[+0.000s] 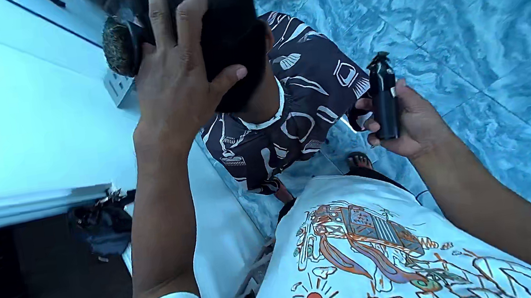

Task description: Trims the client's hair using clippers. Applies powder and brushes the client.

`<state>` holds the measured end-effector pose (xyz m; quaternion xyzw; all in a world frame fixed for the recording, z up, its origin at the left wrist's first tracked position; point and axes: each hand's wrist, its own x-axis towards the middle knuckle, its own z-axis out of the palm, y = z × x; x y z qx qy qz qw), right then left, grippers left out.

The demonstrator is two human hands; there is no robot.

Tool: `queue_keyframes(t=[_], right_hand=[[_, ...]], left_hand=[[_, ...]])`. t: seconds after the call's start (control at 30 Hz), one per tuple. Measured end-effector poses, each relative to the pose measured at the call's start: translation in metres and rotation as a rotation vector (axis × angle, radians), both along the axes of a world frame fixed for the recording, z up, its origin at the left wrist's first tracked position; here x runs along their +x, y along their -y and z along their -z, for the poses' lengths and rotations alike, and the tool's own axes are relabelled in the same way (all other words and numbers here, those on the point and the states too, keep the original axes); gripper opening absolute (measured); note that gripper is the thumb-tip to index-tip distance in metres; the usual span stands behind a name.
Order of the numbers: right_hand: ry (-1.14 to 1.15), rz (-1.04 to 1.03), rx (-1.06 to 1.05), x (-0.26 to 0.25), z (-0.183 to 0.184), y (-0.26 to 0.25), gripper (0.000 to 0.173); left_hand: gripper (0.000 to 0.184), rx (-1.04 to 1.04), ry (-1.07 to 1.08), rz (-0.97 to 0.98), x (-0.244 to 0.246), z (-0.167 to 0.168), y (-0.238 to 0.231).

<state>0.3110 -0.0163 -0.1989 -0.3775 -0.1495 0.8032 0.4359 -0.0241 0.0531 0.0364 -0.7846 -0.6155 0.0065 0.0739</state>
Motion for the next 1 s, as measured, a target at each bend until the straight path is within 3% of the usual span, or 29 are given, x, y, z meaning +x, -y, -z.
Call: queue_keyframes(t=[0.07, 0.17, 0.23, 0.37, 0.67, 1.0], right_hand=[[0.087, 0.085, 0.013, -0.03, -0.012, 0.014, 0.055], [0.231, 0.176, 0.164, -0.074, -0.037, 0.028, 0.038], [0.299, 0.236, 0.227, -0.1, -0.055, 0.035, 0.04], [0.322, 0.268, 0.291, -0.134, -0.065, 0.042, 0.039], [0.85, -0.156, 0.3, -0.144, -0.079, 0.017, 0.034], [0.9, -0.095, 0.355, -0.15, -0.092, 0.013, 0.032]], left_hand=[[0.1, -0.053, -0.002, 0.122, -0.016, -0.002, 0.003], [0.118, -0.148, -0.019, 0.302, -0.039, -0.009, 0.001], [0.123, -0.167, -0.055, 0.349, -0.044, -0.011, 0.001], [0.115, -0.142, -0.13, 0.386, -0.042, -0.014, -0.005], [0.111, -0.193, -0.136, 0.357, -0.033, -0.021, -0.028], [0.095, -0.219, -0.116, 0.374, -0.026, -0.024, -0.034]])
